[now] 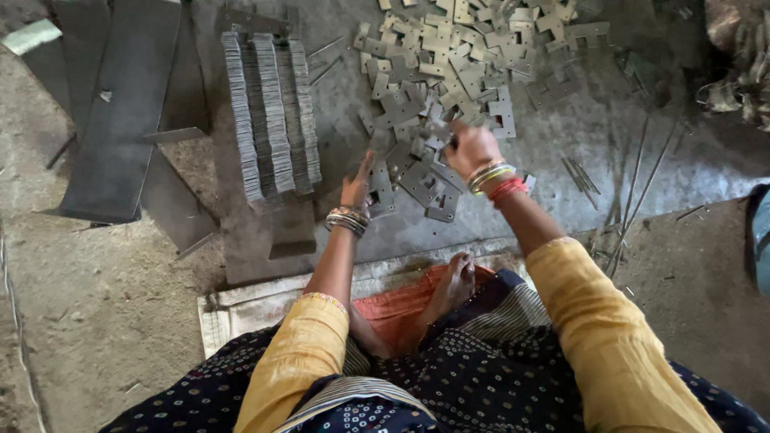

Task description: The person sits on the floor and repeatedly strikes small metal parts with a hammer. They pick up individual pieces from a pile, place them on a metal block, and hit them with a hammer before stacking the finished pieces.

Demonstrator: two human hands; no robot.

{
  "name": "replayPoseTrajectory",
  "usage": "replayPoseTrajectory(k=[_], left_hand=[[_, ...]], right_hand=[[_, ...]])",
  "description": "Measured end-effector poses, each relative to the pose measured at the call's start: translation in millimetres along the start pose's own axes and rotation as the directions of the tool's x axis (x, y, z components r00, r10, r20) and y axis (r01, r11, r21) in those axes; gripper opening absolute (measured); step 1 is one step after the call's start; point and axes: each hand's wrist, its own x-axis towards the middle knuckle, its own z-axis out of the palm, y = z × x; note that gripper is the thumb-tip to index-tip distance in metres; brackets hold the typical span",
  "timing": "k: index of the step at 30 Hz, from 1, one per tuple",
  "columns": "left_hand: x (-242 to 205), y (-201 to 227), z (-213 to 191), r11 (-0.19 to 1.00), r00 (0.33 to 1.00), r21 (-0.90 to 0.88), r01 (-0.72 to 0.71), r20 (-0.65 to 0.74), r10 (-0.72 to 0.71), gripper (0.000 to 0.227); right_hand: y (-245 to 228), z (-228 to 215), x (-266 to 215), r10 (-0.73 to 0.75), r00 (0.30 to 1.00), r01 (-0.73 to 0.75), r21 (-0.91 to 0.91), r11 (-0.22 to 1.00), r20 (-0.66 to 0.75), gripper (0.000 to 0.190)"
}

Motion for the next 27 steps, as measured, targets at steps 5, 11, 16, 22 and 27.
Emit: replayPoseTrajectory(k=[5,11,16,22,27], left_hand=[[-32,34,16,0.98,0.985,-0.159,0.116,0.142,-0.094,0.111],[-24,14,14,0.968,0.955,-0.212,-0.134,0.234,0.183,0.061],[-13,-1,15,0.934,0.945,-0.309,-0.18,0.207,0.251,0.049],[-36,23,18,0.93,0.958,-0.359,-0.084,0.229,0.175,0.065],[-45,44,18,0.963,0.979,-0.244,0.116,0.194,-0.069,0.112]], right_hand=[[25,-5,30,0.157,0.963,-0.266,0.654,0.708,0.221,0.045],[80,34,88,0.267,0.936,-0.282,-0.035,0.959,-0.227,0.05],[112,37,109,0.324,0.935,-0.325,0.019,0.946,-0.148,0.048],[99,-8,57,0.207,0.978,-0.2,0.342,0.918,0.017,0.047],[61,-16,17,0.149,0.97,-0.224,0.479,0.849,0.191,0.058]])
